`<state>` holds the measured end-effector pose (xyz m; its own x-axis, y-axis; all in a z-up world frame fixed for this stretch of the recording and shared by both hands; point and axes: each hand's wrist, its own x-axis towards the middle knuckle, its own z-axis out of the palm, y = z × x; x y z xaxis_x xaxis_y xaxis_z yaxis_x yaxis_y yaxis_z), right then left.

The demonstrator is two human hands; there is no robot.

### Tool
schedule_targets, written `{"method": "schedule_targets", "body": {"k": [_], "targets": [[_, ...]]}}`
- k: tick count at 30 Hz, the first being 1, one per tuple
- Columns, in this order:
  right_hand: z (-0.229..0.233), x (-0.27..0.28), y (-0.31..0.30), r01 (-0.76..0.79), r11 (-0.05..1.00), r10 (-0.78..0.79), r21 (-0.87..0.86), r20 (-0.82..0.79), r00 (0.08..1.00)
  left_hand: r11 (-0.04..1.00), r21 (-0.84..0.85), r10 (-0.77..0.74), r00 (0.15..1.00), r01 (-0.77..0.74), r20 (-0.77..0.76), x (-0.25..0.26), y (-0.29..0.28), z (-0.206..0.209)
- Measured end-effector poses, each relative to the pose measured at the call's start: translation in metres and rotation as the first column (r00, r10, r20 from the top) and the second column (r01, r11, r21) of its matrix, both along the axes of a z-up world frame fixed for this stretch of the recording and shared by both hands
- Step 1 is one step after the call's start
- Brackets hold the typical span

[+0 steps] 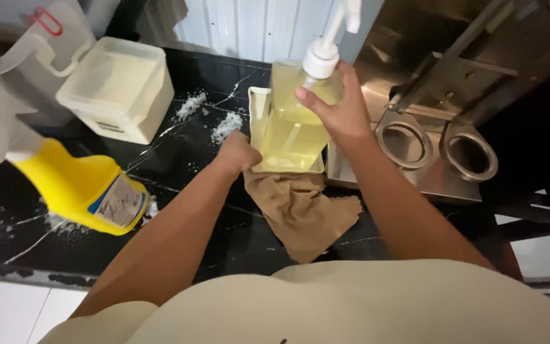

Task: The person wipes a stainless steel beverage dispenser with a cloth, then sprays a yellow cleaning solution onto a black marble countertop and wipes it down. They move a soap dispenser and a plastic container aside to clean underneath, then wipe the container itself before returning it.

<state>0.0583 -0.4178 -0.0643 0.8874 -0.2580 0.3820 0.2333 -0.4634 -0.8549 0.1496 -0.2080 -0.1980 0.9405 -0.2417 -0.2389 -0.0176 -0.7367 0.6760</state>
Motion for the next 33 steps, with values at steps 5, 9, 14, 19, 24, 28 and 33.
{"method": "schedule_targets", "body": {"k": [5, 9, 14, 19, 24, 28, 33], "targets": [[0.026, 0.004, -0.002, -0.04, 0.997, 0.04, -0.063, -0.012, 0.999, 0.993, -0.101, 0.049, 0.996, -0.057, -0.08, -0.004, -0.003, 0.001], [0.035, 0.005, 0.012, -0.033, 0.996, 0.037, -0.08, 0.053, 0.998, 0.981, -0.17, 0.052, 0.97, -0.094, -0.236, -0.005, 0.003, -0.011], [0.041, -0.006, 0.023, -0.019, 0.99, 0.036, -0.142, 0.121, 0.992, 0.979, -0.162, 0.08, 0.96, -0.127, -0.269, -0.013, 0.011, -0.004], [0.049, -0.03, 0.029, 0.046, 0.967, -0.005, -0.25, 0.163, 0.987, 0.953, -0.206, 0.168, 0.953, -0.222, -0.251, -0.047, 0.015, 0.025], [0.05, -0.052, 0.037, 0.018, 0.974, 0.029, -0.225, 0.202, 0.979, 0.928, -0.334, 0.063, 0.952, -0.166, -0.298, -0.076, 0.026, 0.041], [0.055, -0.071, 0.04, -0.017, 0.974, 0.074, -0.224, 0.246, 0.966, 0.929, -0.314, 0.081, 0.936, -0.196, -0.343, -0.081, 0.042, 0.042], [0.074, -0.099, 0.048, 0.035, 0.985, -0.001, -0.167, 0.195, 0.981, 0.875, -0.46, -0.042, 0.921, -0.154, -0.388, -0.091, 0.061, 0.041]]}}
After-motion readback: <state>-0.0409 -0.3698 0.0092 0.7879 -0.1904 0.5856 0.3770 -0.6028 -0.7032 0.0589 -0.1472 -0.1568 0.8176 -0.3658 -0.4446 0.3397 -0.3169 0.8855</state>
